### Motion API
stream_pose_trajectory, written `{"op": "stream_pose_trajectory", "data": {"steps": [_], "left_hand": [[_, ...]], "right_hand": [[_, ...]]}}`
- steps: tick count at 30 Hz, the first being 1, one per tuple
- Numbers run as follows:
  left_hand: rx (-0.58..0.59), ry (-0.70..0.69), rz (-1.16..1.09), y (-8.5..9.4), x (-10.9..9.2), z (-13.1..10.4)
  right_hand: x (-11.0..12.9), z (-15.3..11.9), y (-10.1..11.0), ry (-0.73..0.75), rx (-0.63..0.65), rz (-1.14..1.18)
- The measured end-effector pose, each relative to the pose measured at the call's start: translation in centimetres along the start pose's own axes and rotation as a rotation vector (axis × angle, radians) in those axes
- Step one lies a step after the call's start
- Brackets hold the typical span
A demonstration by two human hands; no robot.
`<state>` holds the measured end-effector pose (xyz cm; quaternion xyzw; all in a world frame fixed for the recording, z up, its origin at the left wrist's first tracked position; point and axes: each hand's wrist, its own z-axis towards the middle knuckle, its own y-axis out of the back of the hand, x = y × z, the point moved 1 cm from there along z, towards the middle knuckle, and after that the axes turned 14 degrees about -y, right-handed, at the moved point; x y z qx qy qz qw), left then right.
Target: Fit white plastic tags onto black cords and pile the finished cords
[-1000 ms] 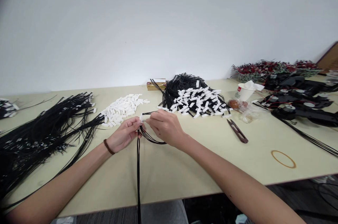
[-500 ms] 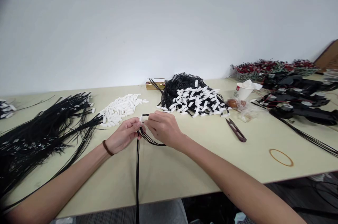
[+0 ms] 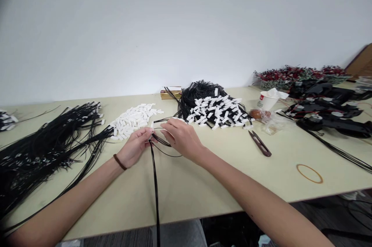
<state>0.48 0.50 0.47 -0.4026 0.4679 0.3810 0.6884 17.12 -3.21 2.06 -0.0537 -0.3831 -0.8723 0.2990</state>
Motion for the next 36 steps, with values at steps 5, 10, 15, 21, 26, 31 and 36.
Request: {"op": "stream_pose_trajectory", "data": {"steps": [5, 10, 15, 21, 26, 31, 36], "left_hand": [[-0.162, -0.05, 0.04, 0.7, 0.2, 0.5], [-0.166, -0.036, 0.061, 0.6, 0.2, 0.5], [-0.122, -0.032, 0.062, 0.4, 0.4, 0.3], [-0.091, 0.002, 0.058, 0.1, 0.6, 0.1], [-0.066, 0.012, 0.047, -0.1, 0.5, 0.0], [-0.061, 0.016, 0.036, 0.0, 0.5, 0.1], [-0.052, 0.024, 0.036, 0.0, 0.6, 0.1]], "right_hand": [[-0.2, 0.3, 0.4, -0.255, 0.056, 0.356], [0.0, 0.3, 0.5, -0.127, -0.086, 0.19], [0.8, -0.6, -0.8, 0.313, -0.038, -0.083], [1.1, -1.3, -1.8, 0.579, -0.026, -0.255], [1.2, -1.3, -1.7, 0.613, -0.069, -0.284], [1.1, -1.2, -1.8, 0.604, -0.071, -0.316], [1.1, -1.2, -1.9, 0.615, -0.091, -0.3]]}}
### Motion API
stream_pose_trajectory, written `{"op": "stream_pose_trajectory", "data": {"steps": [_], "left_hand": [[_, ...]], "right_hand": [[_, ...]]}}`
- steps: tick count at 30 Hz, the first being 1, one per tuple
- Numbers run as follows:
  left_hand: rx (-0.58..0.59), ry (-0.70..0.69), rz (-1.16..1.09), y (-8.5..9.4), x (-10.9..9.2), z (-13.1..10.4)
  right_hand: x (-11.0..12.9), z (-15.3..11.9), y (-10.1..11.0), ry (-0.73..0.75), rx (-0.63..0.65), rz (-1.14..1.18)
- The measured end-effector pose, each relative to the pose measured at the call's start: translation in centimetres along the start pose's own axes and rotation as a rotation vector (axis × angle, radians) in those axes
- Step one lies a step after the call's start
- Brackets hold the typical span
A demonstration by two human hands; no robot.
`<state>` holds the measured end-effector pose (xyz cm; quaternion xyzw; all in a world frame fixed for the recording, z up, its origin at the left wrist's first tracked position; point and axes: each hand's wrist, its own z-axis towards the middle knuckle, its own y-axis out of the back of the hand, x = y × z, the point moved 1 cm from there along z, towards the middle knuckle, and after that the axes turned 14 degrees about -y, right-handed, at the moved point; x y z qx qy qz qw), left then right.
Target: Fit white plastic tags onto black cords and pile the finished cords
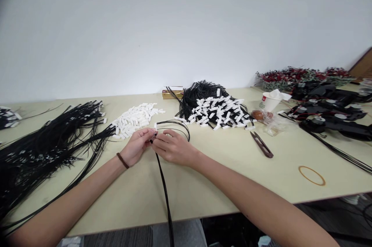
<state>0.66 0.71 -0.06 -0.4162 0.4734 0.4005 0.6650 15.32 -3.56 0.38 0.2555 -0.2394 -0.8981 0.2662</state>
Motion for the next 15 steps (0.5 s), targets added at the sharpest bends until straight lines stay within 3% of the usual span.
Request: {"op": "stream_pose_trajectory", "data": {"steps": [11, 15], "left_hand": [[0.009, 0.002, 0.007, 0.06, -0.02, -0.02], [0.016, 0.0, 0.011, 0.1, 0.04, -0.05]], "right_hand": [[-0.07, -0.51, -1.04, -0.257, 0.002, 0.2], [-0.28, -0.5, -1.08, -0.268, 0.01, 0.21]]}}
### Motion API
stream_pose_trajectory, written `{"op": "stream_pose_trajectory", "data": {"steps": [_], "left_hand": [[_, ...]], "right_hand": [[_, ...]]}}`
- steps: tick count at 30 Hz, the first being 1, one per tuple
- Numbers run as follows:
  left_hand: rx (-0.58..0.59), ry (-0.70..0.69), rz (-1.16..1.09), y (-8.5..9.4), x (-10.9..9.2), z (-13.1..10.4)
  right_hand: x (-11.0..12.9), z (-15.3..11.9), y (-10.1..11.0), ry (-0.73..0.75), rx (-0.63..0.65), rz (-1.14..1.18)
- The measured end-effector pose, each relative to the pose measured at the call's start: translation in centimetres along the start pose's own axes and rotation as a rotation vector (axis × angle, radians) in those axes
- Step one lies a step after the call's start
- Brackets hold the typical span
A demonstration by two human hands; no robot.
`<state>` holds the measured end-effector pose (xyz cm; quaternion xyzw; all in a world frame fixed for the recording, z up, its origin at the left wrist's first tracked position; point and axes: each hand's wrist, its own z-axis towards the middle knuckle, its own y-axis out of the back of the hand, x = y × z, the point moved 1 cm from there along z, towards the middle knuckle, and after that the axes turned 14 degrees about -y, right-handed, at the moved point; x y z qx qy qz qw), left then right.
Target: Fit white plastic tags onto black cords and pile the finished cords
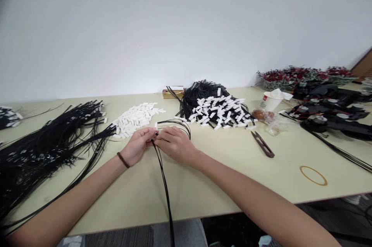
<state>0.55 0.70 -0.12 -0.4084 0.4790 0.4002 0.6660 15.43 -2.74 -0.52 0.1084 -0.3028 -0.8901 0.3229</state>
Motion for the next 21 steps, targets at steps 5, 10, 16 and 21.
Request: {"op": "stream_pose_trajectory", "data": {"steps": [5, 10, 16, 21], "left_hand": [[0.019, -0.002, 0.005, -0.23, -0.08, -0.09], [0.046, 0.026, 0.02, -0.64, -0.17, -0.19], [0.069, 0.023, 0.012, -0.65, -0.04, -0.32], [0.069, 0.023, 0.008, -0.71, -0.11, -0.35]], "right_hand": [[-0.02, -0.09, -0.05, 0.097, -0.021, -0.072], [0.15, 0.14, 0.24, 0.201, -0.005, -0.168], [0.25, 0.53, 0.77, 0.349, 0.001, -0.252], [0.11, 0.47, 0.39, 0.262, 0.024, -0.147]]}}
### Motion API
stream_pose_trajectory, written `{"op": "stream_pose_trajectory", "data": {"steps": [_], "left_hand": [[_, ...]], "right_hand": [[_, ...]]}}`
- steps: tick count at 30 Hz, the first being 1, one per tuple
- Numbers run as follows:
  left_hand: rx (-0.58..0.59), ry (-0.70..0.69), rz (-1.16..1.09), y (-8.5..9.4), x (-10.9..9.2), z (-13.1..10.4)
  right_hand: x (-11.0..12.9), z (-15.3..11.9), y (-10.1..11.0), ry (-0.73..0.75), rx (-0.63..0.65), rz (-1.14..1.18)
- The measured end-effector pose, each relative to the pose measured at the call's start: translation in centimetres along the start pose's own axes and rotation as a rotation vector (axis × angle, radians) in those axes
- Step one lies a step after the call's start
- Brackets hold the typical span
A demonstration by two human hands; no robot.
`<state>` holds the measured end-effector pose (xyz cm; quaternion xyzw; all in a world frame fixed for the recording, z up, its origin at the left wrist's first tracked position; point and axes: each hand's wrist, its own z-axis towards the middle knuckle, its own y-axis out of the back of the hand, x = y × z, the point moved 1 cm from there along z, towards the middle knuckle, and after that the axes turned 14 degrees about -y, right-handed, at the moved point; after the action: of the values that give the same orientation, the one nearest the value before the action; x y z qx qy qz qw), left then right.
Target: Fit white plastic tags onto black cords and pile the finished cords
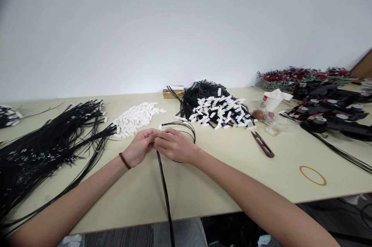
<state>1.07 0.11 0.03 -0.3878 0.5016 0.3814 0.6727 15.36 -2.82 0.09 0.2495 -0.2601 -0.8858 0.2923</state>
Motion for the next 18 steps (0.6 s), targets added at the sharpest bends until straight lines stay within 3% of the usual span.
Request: {"op": "stream_pose_trajectory", "data": {"steps": [6, 12, 15, 18], "left_hand": [[-0.02, -0.023, 0.02, 0.5, -0.1, 0.2], [0.003, -0.006, 0.059, 0.6, 0.0, 0.3], [-0.004, 0.009, 0.078, 0.5, 0.0, 0.2], [-0.013, 0.013, 0.084, 0.6, 0.0, 0.2]], "right_hand": [[-0.2, 0.4, 0.8, -0.354, -0.012, 0.546], [-1.2, 1.2, 2.9, -0.838, 0.012, 0.945], [-2.1, 1.3, 3.3, -1.04, -0.136, 1.235], [-3.4, 1.3, 3.7, -1.144, -0.348, 1.413]]}}
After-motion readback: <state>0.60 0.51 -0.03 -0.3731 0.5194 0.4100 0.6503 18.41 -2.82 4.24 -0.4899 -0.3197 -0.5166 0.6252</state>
